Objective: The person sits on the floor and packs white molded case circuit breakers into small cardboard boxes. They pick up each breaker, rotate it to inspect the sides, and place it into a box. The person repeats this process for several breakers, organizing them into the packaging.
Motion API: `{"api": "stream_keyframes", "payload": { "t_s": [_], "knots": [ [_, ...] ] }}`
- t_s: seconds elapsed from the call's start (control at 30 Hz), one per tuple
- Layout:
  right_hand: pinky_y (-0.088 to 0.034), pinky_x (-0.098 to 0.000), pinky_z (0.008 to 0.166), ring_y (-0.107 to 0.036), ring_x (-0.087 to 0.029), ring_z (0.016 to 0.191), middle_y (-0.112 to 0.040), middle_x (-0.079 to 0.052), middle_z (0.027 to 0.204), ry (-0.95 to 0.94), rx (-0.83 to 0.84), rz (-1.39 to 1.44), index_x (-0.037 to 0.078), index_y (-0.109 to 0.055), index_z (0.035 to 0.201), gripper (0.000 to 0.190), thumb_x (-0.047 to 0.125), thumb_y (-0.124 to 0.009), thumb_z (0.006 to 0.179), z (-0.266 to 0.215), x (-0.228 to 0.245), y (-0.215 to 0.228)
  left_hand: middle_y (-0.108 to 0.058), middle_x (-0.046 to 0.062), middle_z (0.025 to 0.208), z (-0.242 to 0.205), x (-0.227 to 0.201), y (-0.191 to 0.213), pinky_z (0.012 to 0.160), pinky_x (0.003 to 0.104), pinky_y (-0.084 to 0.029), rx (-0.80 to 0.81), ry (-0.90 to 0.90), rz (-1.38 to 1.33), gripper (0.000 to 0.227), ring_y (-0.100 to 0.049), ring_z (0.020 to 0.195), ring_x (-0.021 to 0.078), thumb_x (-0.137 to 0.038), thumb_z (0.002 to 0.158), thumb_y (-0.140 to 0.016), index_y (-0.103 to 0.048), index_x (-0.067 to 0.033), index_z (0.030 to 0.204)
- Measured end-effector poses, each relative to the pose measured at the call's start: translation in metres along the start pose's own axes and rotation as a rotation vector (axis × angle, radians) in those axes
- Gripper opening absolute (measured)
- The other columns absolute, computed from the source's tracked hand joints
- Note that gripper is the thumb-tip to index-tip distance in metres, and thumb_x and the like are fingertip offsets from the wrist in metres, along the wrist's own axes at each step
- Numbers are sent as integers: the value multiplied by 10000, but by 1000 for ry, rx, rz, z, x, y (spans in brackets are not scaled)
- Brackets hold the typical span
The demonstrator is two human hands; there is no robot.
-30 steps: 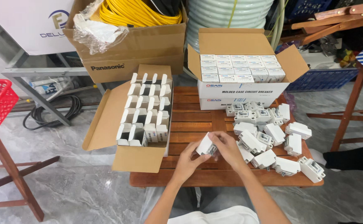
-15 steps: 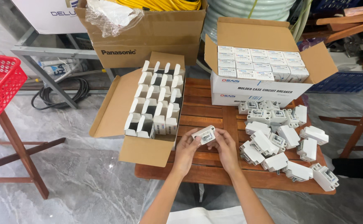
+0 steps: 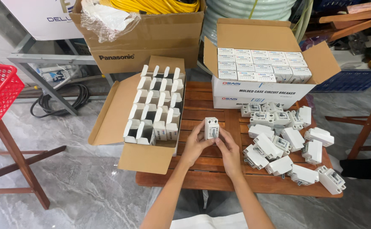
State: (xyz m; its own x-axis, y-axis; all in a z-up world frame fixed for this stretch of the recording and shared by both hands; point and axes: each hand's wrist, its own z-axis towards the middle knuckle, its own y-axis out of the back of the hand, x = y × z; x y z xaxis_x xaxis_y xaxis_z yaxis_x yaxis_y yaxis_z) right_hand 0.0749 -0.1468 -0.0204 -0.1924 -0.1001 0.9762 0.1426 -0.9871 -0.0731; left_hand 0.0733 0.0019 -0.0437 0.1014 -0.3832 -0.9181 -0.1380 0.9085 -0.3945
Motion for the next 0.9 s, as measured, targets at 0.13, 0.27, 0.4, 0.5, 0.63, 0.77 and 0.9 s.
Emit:
{"api": "stream_keyframes", "payload": {
  "t_s": [0.13,0.27,0.4,0.5,0.63,0.77,0.9],
  "knots": [
    [-501,-464,1244,-618,-240,1450,-722,-149,1489,-7,22,-19,27,-737,1522,425,74,-683,1103,-2,7,0,-565,124,1522,-15,-22,-2,1139,379,-645,-1,14,3,1047,-694,1346,260,84,869,-902,-425,-94,1783],
    [-554,-424,1169,-652,-211,1350,-744,-144,1422,1,18,2,30,-752,1510,428,80,-709,1087,-8,15,-3,-606,160,1511,-21,-31,1,1109,402,-665,23,41,-18,1065,-709,1346,299,87,883,-896,-409,-161,1798],
    [-575,-422,1143,-667,-205,1305,-749,-138,1409,-23,17,35,28,-751,1517,451,91,-727,1071,-7,17,-1,-625,160,1543,-18,-25,4,1116,416,-664,46,57,-71,1085,-696,1387,308,110,852,-912,-450,-200,1783],
    [-561,-436,1169,-667,-216,1345,-741,-144,1446,-12,30,24,31,-735,1536,470,73,-732,1068,-7,13,1,-625,176,1576,-17,-23,6,1149,444,-638,54,60,-75,1066,-660,1447,341,156,845,-879,-482,-199,1769],
    [-526,-464,1211,-655,-250,1388,-741,-162,1461,8,45,16,34,-725,1550,485,22,-715,1065,-7,6,2,-614,170,1624,-20,-30,4,1187,436,-601,53,80,-83,1036,-597,1526,339,188,859,-825,-502,-204,1762],
    [-496,-468,1251,-631,-247,1447,-740,-155,1494,-26,36,-8,50,-721,1549,442,22,-647,1114,-6,0,4,-581,145,1694,-21,-34,6,1166,386,-610,65,144,-214,874,-587,1525,293,117,970,-706,-512,-226,1751],
    [-470,-461,1286,-605,-221,1473,-751,-134,1500,-34,27,-48,83,-747,1529,427,35,-650,1116,-7,7,0,-593,122,1709,-17,-23,11,1124,388,-637,44,147,-245,609,-629,1467,244,-88,1136,-641,-549,-213,1726]
  ]
}}
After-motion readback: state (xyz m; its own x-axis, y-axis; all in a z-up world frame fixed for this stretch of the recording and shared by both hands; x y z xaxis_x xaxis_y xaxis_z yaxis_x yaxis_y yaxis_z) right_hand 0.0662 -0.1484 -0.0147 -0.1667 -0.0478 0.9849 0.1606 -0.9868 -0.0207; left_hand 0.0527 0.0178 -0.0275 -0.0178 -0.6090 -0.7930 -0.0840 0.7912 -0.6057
